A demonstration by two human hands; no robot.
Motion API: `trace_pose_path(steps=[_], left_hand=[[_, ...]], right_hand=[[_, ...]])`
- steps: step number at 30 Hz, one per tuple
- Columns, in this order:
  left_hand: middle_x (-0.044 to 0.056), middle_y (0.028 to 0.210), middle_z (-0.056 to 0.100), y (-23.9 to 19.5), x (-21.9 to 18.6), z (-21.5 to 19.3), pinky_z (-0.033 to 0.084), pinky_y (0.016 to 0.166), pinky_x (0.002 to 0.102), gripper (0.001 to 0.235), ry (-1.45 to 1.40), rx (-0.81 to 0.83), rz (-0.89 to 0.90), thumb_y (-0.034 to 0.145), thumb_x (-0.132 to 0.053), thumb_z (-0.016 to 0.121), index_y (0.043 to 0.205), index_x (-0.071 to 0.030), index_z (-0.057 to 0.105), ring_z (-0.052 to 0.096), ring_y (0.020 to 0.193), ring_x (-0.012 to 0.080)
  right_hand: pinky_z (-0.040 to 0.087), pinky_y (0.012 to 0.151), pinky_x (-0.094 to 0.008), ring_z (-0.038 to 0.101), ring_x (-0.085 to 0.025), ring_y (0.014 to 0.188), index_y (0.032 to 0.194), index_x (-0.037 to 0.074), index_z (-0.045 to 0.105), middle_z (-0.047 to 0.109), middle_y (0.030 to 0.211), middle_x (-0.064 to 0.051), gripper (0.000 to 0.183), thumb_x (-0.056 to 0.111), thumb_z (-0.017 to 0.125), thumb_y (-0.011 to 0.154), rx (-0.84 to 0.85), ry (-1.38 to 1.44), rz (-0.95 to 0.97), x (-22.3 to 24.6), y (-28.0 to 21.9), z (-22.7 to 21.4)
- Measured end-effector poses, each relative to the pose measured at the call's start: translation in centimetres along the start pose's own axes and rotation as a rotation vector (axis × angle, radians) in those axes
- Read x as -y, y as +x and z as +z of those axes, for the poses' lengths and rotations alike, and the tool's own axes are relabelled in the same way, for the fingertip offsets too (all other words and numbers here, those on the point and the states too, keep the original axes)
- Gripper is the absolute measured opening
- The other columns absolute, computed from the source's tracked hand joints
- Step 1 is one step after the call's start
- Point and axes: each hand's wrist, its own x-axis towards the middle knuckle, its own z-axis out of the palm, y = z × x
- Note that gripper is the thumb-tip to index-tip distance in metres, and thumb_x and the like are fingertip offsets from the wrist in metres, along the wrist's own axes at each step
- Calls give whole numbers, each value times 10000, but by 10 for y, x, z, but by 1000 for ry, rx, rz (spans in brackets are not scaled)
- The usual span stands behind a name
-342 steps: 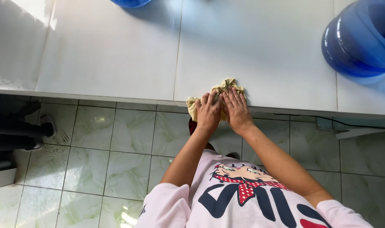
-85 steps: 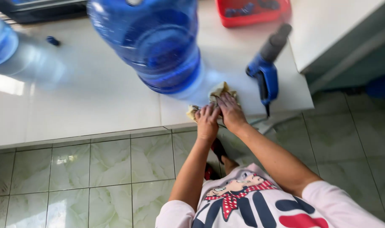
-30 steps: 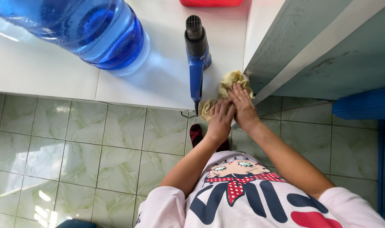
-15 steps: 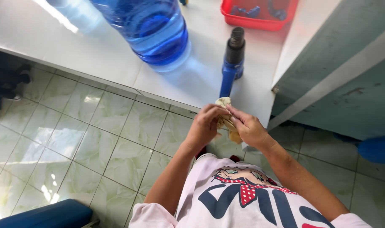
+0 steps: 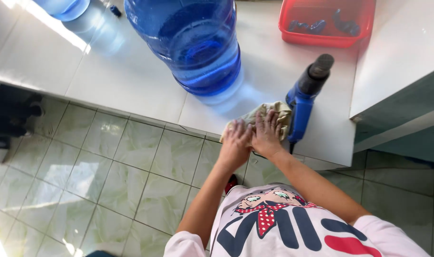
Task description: Cleaning a surface, filling a large water jug, and sealing the cap using a heat gun.
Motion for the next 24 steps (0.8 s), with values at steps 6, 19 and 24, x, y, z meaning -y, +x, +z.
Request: trace_pose_path(steps=[6,19,24], left_hand=[[267,1642,347,46,73,25,329,1241,483,664,-196,-97,99,937,-71,613,1565,-8,408,341,1529,455],[332,1669,169,192,82,49,130,1269,573,768,-130,-30,160,900,-109,566,1552,146,248,121,1563,493],[364,1649,98,306,99,97,83,1235,550,951,-88,-116,16,900,-318,639,1559,150,137,66,1525,488]], right_hand=[[50,1191,-719,72,-607,1518,1584,-89,246,103,1636,-418,732,295,504,1017,-295,-120,15,-17,74,57],[70,1270,-539,63,-404,1596,1618,-5,260,95,1693,-295,689,162,430,972,-174,34,148,-71,341,10],[68,1250,-522,43,-408,1560,1570,-5,250,53,1671,-274,745,353,503,968,-135,82,324,-65,431,-28]])
